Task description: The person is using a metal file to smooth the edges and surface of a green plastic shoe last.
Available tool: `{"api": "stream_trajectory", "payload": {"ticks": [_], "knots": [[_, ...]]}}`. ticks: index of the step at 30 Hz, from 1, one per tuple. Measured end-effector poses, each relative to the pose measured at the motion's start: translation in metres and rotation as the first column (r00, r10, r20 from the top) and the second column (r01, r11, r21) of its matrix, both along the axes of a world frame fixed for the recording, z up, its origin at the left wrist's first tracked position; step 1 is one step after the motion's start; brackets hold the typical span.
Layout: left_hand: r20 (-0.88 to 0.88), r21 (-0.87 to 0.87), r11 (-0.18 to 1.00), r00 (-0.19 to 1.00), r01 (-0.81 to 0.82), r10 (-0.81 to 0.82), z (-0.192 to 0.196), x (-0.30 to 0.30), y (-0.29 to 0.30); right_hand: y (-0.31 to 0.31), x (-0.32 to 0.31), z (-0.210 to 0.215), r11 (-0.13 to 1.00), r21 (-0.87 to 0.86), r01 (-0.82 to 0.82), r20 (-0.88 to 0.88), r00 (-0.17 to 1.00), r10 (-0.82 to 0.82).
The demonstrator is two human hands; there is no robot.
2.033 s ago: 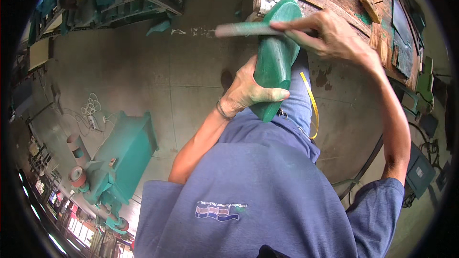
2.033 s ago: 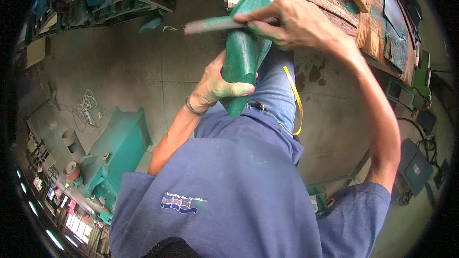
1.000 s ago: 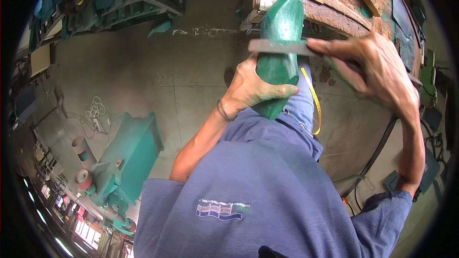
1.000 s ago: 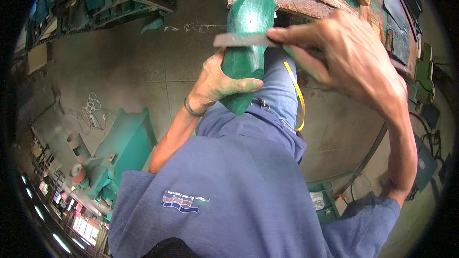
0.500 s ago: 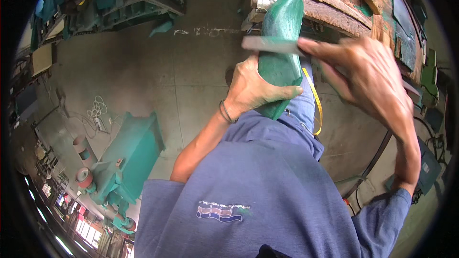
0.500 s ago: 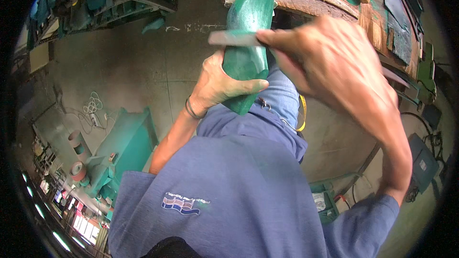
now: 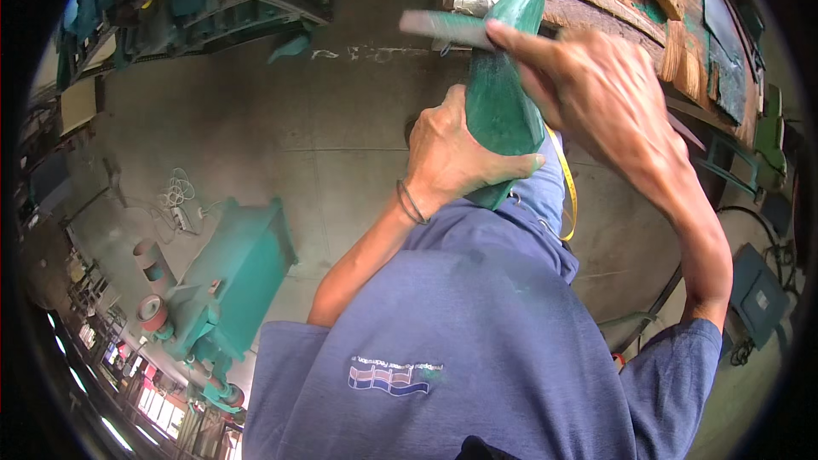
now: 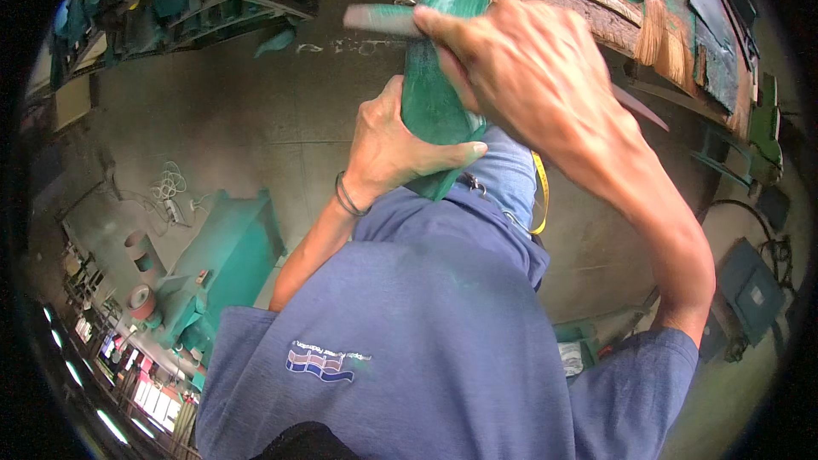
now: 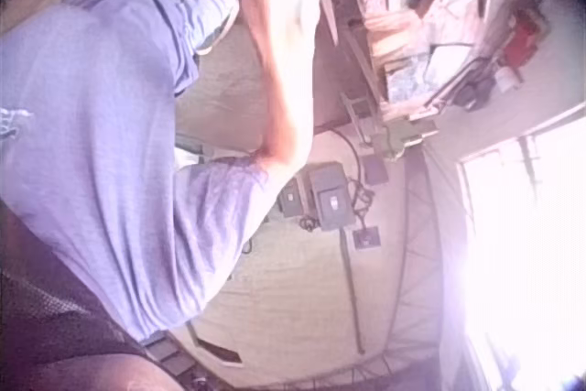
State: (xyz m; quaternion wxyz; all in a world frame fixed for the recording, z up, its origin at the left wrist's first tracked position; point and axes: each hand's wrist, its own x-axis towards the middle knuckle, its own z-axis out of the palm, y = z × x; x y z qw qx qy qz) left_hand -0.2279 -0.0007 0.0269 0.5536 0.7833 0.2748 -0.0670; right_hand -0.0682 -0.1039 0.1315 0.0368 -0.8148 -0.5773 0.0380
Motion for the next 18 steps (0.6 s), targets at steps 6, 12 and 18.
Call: {"api": "stream_trajectory", "payload": {"ticks": [6,12,18], "knots": [[0.158,-0.139,0.988,0.984,-0.062,0.084,-0.001,-0.008,0.012,-0.040,-0.020,0.034,0.993,-0.114,0.041,-0.094,0.994,-0.052],[0.150,-0.175,0.984,0.987,-0.028,0.055,0.000,-0.002,0.007,-0.030,0.041,-0.066,0.888,0.331,0.321,-0.365,0.911,-0.193],[0.155,-0.177,0.982,0.984,-0.059,0.087,-0.010,-0.016,0.012,-0.062,-0.010,-0.048,0.914,0.248,0.322,-0.401,0.893,-0.206]]}}
